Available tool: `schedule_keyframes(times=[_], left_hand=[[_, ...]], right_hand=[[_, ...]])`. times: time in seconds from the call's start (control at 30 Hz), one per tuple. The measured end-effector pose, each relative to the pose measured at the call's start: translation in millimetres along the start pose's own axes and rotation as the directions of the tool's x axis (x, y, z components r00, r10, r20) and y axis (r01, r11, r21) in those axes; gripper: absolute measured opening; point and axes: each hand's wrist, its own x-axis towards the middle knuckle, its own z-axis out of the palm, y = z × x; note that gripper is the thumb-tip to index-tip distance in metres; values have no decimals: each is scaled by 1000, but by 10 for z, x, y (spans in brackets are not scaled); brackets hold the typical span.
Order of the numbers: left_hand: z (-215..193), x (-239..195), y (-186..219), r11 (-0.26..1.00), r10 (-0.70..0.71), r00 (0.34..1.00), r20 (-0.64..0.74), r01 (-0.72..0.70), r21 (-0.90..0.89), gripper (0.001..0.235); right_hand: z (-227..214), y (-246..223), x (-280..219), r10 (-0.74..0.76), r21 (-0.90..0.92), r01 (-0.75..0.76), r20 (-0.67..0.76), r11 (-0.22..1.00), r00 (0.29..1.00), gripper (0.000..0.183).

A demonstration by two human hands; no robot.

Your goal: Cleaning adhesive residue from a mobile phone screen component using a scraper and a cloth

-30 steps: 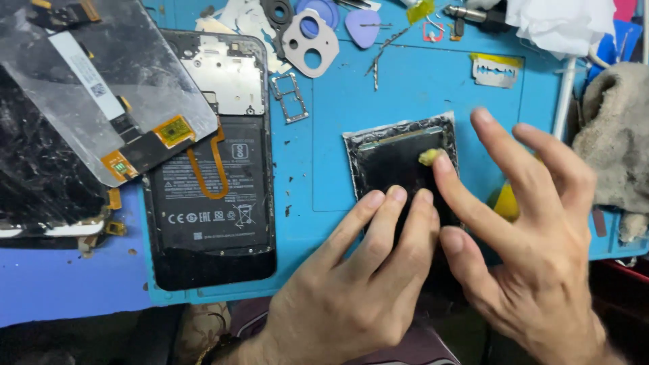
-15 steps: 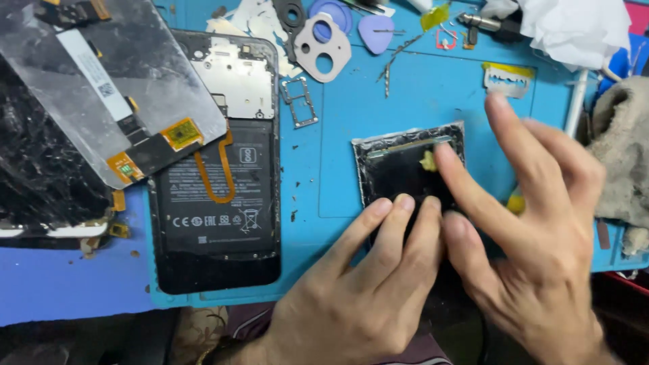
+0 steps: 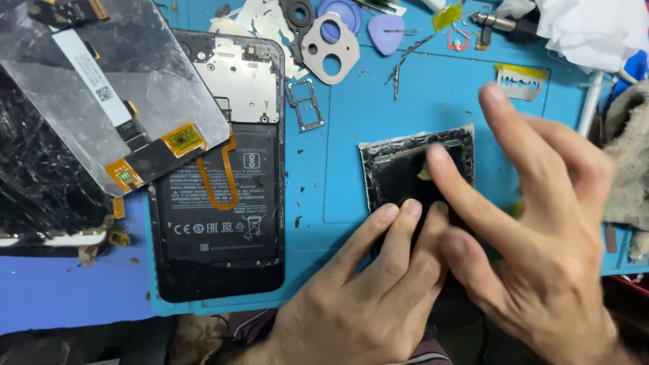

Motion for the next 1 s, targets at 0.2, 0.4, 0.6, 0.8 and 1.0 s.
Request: schedule_keyframes(times=[0.2,0.4,0.6,0.8,1.0], left_hand=[[-52,51,-42,997,-3,1000,18,2,81,46],[-47,6,-31,996,-8,1000,-15,9,84,44],[-89,-29,-22,994,-36,999,-18,38,103,44],[-83,-49,-18,990,-28,999,-24,31,138,44],[-47,-61,35,995,5,996,-91,4,97,42]], right_hand=[[-111,70,-91,11,-46,-12,-38,999,999,17],[-133,91,120,-69,147,67,6,987,998,12],[-98,298,-55,151,244,-160,54,956,987,58],[-178,235,219,-243,-41,245,37,969,969,16],[-11,496,195,-327,-29,326,-76,945,942,26]])
